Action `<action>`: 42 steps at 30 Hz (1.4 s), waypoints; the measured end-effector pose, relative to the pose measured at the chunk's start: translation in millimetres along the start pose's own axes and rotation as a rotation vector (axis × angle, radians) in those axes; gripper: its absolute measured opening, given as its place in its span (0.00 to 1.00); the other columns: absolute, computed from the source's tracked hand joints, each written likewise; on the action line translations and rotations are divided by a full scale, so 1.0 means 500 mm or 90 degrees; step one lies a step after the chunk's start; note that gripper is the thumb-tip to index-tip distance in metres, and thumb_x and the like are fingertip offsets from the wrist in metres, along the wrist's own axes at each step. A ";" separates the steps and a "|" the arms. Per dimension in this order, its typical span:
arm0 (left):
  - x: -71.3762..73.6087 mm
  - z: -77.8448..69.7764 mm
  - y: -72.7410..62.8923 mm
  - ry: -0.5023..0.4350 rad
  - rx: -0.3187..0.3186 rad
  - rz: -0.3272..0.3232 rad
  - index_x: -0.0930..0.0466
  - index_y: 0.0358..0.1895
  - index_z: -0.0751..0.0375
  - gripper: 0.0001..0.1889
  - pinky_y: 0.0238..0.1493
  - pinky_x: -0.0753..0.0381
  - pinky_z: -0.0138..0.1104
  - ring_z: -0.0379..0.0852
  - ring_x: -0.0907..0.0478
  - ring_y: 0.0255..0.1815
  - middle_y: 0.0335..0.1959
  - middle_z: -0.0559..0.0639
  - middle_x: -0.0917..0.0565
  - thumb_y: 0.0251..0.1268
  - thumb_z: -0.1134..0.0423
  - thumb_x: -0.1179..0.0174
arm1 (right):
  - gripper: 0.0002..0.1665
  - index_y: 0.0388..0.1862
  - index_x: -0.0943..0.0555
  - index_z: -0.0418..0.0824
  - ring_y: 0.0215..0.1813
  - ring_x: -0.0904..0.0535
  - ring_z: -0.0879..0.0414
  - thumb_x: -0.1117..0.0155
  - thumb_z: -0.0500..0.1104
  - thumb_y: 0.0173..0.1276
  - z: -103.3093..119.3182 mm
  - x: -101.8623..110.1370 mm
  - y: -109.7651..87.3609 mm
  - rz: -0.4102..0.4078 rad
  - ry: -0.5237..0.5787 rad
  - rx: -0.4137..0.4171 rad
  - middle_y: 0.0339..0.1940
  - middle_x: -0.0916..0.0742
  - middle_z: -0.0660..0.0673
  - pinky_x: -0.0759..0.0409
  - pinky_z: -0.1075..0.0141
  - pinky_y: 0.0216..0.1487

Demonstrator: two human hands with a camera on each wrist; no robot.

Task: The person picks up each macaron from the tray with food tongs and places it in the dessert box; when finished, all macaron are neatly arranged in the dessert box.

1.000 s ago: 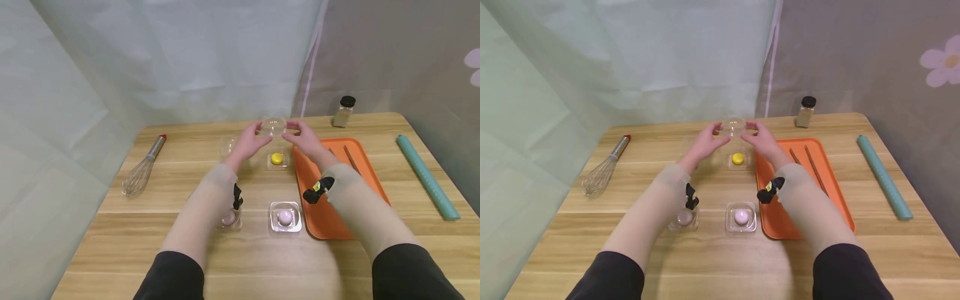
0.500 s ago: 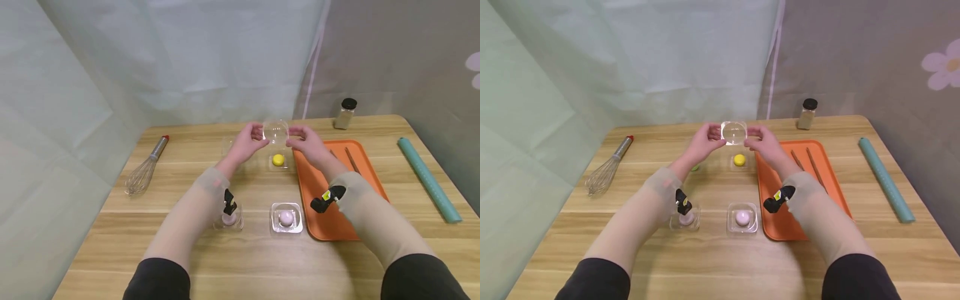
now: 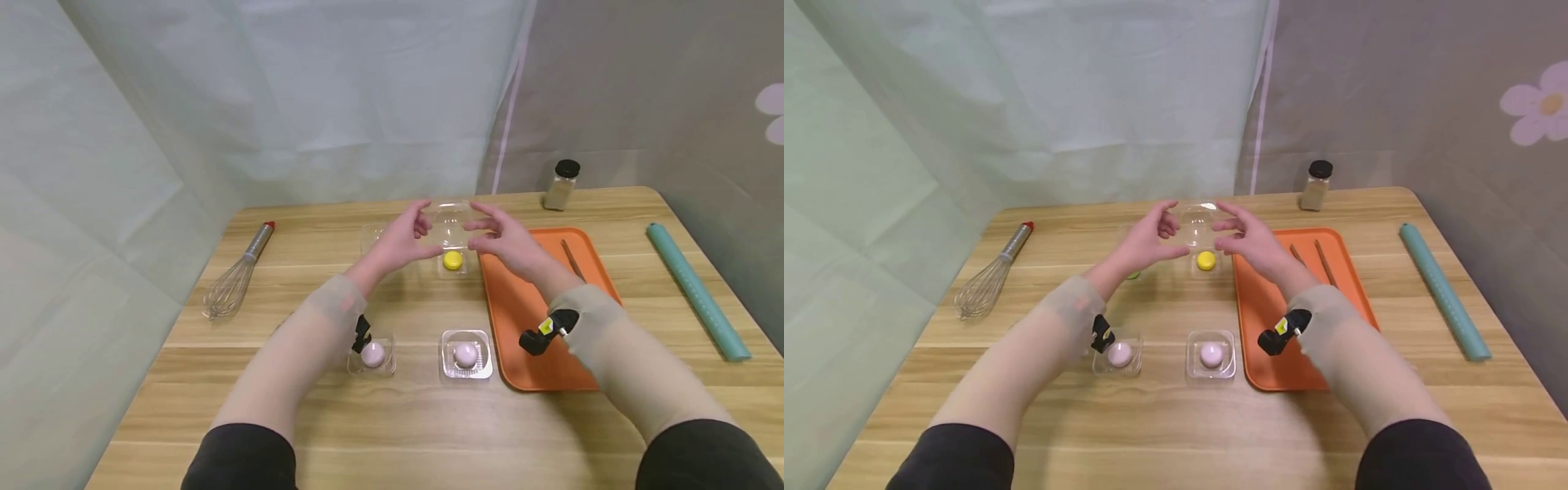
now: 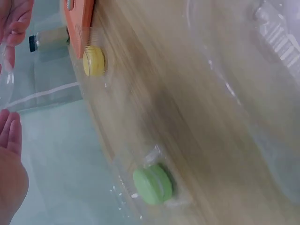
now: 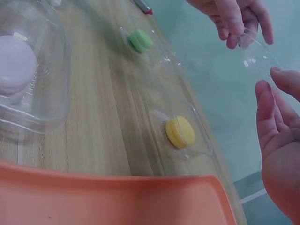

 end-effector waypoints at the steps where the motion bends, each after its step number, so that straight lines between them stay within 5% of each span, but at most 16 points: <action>1: 0.001 -0.004 -0.002 0.026 -0.008 0.002 0.49 0.71 0.63 0.50 0.53 0.28 0.31 0.46 0.27 0.48 0.45 0.52 0.25 0.46 0.61 0.26 | 0.41 0.74 0.44 0.48 0.50 0.22 0.47 0.39 0.34 0.65 0.002 -0.002 -0.002 0.009 -0.002 0.002 0.58 0.24 0.35 0.24 0.55 0.52; 6: 0.002 -0.024 -0.010 0.106 -0.042 0.008 0.49 0.72 0.63 0.52 0.53 0.28 0.32 0.45 0.27 0.46 0.44 0.49 0.26 0.44 0.59 0.26 | 0.43 0.74 0.46 0.48 0.45 0.20 0.50 0.40 0.32 0.65 0.002 -0.005 -0.006 0.033 0.022 -0.004 0.46 0.21 0.37 0.22 0.59 0.50; 13: 0.003 -0.037 -0.023 0.146 -0.075 0.004 0.46 0.70 0.64 0.50 0.53 0.28 0.31 0.48 0.26 0.47 0.44 0.51 0.26 0.44 0.57 0.26 | 0.41 0.74 0.47 0.45 0.40 0.20 0.54 0.42 0.33 0.67 0.004 -0.013 -0.016 0.059 0.087 -0.018 0.39 0.21 0.42 0.21 0.61 0.46; 18: 0.006 -0.061 -0.037 0.173 -0.138 -0.013 0.44 0.68 0.66 0.48 0.51 0.27 0.32 0.49 0.26 0.45 0.43 0.54 0.26 0.44 0.59 0.26 | 0.30 0.71 0.43 0.41 0.34 0.18 0.53 0.52 0.49 0.74 0.009 -0.032 -0.024 0.106 0.210 -0.056 0.32 0.18 0.43 0.21 0.66 0.34; 21: 0.004 -0.075 -0.046 0.200 -0.171 -0.019 0.44 0.68 0.67 0.47 0.51 0.26 0.33 0.49 0.27 0.45 0.44 0.55 0.25 0.44 0.59 0.26 | 0.33 0.64 0.37 0.39 0.30 0.17 0.52 0.63 0.61 0.73 0.001 -0.049 -0.027 0.148 0.247 -0.115 0.28 0.17 0.42 0.21 0.66 0.30; 29: -0.012 -0.097 -0.062 0.266 -0.241 -0.019 0.43 0.67 0.70 0.47 0.51 0.27 0.34 0.49 0.26 0.46 0.44 0.56 0.24 0.44 0.57 0.27 | 0.42 0.50 0.36 0.36 0.21 0.21 0.54 0.74 0.72 0.68 -0.024 -0.081 -0.032 0.211 0.233 -0.240 0.22 0.18 0.41 0.26 0.69 0.20; 37: -0.015 -0.112 -0.075 0.275 -0.305 -0.035 0.42 0.66 0.72 0.46 0.53 0.28 0.34 0.50 0.26 0.47 0.45 0.58 0.23 0.44 0.59 0.27 | 0.43 0.51 0.36 0.36 0.19 0.23 0.55 0.72 0.73 0.67 -0.021 -0.093 -0.044 0.249 0.220 -0.265 0.20 0.18 0.43 0.27 0.71 0.18; 39: -0.018 -0.112 -0.076 0.271 -0.303 -0.027 0.43 0.66 0.72 0.46 0.54 0.28 0.34 0.50 0.26 0.47 0.45 0.59 0.23 0.45 0.59 0.27 | 0.40 0.49 0.35 0.37 0.19 0.23 0.56 0.71 0.72 0.68 -0.021 -0.091 -0.046 0.249 0.214 -0.267 0.21 0.18 0.43 0.27 0.71 0.19; 42: -0.020 -0.099 -0.071 0.230 -0.248 -0.007 0.43 0.67 0.69 0.46 0.53 0.27 0.34 0.49 0.27 0.48 0.47 0.58 0.23 0.45 0.58 0.27 | 0.37 0.49 0.34 0.38 0.20 0.23 0.56 0.69 0.70 0.69 -0.024 -0.085 -0.047 0.243 0.195 -0.267 0.22 0.18 0.43 0.26 0.71 0.20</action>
Point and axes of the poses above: each hand's wrist, its own y-axis towards the middle knuckle, its own x-axis out of the back of the hand, z = x × y, the point moved 10 cm from there along y, towards the middle knuckle
